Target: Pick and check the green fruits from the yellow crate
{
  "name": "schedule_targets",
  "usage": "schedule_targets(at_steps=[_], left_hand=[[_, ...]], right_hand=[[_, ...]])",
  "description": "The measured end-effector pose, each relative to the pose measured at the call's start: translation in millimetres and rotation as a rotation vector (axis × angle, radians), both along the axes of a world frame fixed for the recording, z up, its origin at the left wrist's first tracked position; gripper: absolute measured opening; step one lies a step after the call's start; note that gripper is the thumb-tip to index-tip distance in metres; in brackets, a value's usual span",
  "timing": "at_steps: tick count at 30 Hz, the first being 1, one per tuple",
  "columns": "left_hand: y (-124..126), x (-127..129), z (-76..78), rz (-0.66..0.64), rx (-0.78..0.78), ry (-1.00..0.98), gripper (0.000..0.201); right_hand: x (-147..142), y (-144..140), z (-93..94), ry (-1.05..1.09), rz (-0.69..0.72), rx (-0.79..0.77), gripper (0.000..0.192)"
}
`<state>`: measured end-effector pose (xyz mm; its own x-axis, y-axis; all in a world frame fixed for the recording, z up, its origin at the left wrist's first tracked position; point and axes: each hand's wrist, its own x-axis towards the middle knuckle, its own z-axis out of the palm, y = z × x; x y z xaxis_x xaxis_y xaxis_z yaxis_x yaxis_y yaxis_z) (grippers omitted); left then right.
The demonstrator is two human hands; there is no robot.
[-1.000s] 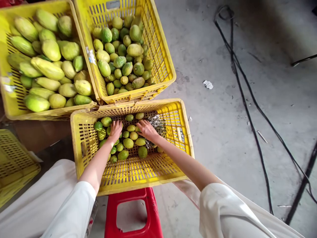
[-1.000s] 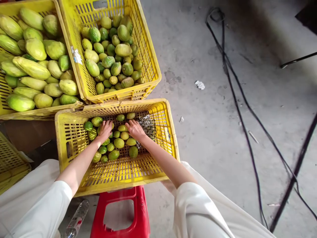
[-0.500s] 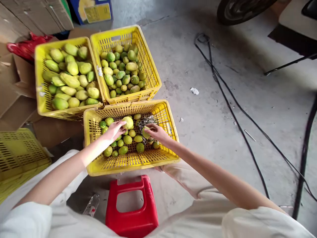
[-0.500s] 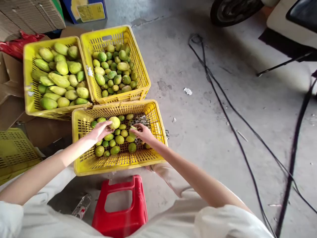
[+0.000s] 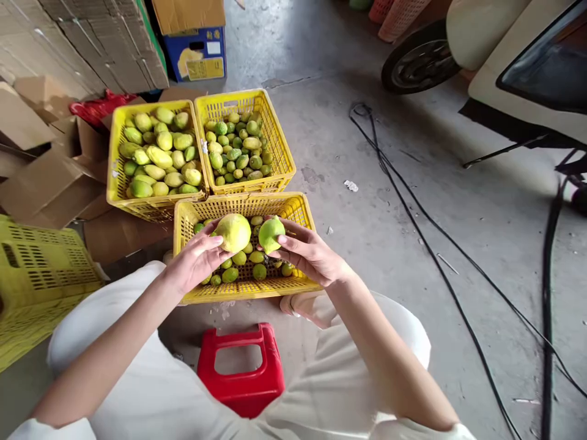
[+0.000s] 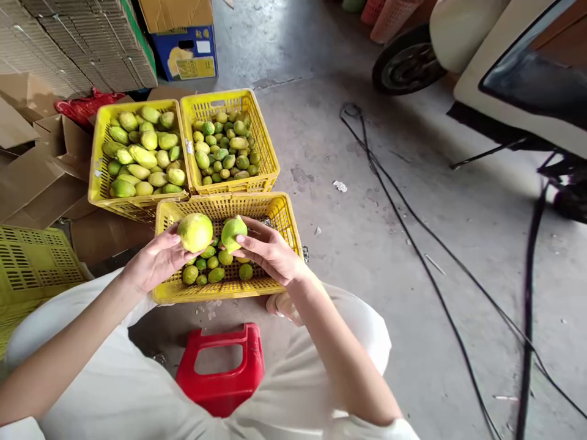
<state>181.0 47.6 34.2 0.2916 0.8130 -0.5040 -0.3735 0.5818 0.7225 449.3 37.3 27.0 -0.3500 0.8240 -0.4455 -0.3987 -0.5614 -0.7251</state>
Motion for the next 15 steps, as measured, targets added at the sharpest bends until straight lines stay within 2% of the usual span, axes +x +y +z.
schedule_targets(at_steps=[8, 11, 15], left_hand=[[5.7, 7.4, -9.7, 0.137, -0.147, -0.003, 0.031], [9.4, 12.0, -15.3, 0.159, -0.168, -0.018, 0.029], [13.6, 16.9, -21.0, 0.152, -0.161, -0.021, 0.032]], right_hand=[[-11.6, 5.8, -18.7, -0.042, -0.063, -0.018, 0.068], [-12.1, 10.6, -23.3, -0.063, -0.066, -0.015, 0.067], [-10.2, 18.4, -28.0, -0.091, -0.091, -0.019, 0.051]])
